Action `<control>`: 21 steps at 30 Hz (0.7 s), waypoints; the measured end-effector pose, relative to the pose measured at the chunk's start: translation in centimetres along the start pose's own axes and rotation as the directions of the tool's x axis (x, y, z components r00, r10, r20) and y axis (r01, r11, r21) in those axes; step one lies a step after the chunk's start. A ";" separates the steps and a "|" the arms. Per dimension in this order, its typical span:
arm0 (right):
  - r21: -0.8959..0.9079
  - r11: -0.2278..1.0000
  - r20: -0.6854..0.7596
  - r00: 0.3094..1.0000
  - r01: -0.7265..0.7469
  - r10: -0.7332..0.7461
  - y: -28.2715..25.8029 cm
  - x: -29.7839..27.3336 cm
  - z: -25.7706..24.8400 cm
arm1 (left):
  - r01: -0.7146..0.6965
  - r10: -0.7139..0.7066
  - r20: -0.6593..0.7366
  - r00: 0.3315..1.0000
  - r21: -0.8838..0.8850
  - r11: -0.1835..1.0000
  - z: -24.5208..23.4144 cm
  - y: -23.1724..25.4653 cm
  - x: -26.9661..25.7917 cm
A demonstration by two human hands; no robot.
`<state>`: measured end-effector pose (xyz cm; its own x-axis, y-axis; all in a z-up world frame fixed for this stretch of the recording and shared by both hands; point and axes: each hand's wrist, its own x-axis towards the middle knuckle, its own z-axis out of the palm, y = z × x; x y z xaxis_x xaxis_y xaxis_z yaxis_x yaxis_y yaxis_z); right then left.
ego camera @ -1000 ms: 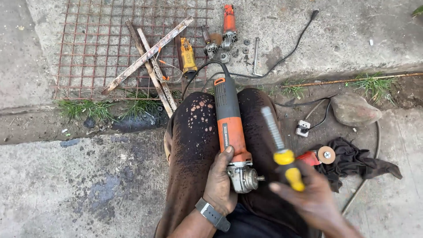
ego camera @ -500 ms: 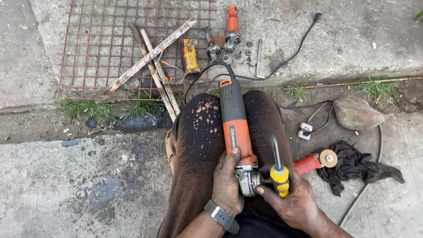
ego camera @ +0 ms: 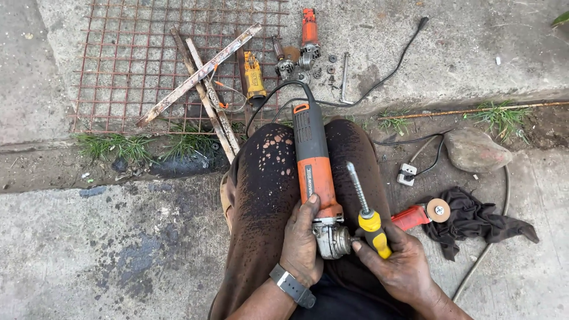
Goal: The person assembles an angle grinder by attaching the gear housing and tightening the screws with a screwdriver. They handle the orange power tool, metal housing, and screws while sitting on the ground.
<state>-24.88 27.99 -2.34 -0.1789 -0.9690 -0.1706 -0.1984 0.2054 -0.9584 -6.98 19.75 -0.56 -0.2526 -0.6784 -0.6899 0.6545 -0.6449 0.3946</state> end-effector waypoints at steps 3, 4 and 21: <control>-0.232 0.968 0.021 0.996 0.094 -0.091 -1.5 0.2 0.2 | 0.007 -0.007 -0.009 1.000 0.017 1.000 0.0 -0.1 0.0; -0.233 0.968 0.020 0.995 0.095 -0.093 -1.5 0.3 0.0 | 0.006 -0.006 -0.007 1.000 0.016 1.000 0.1 -0.2 0.0; 0.006 0.891 -0.054 0.889 -0.454 0.454 -3.2 1.3 0.3 | -0.026 0.031 -0.032 0.999 0.134 0.991 0.2 -0.3 -0.4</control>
<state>-24.16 26.01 0.45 -0.3012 -0.7611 -0.5745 -0.0897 0.6224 -0.7775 -7.25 20.16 -0.32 -0.2093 -0.6861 -0.6968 0.5592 -0.6685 0.4903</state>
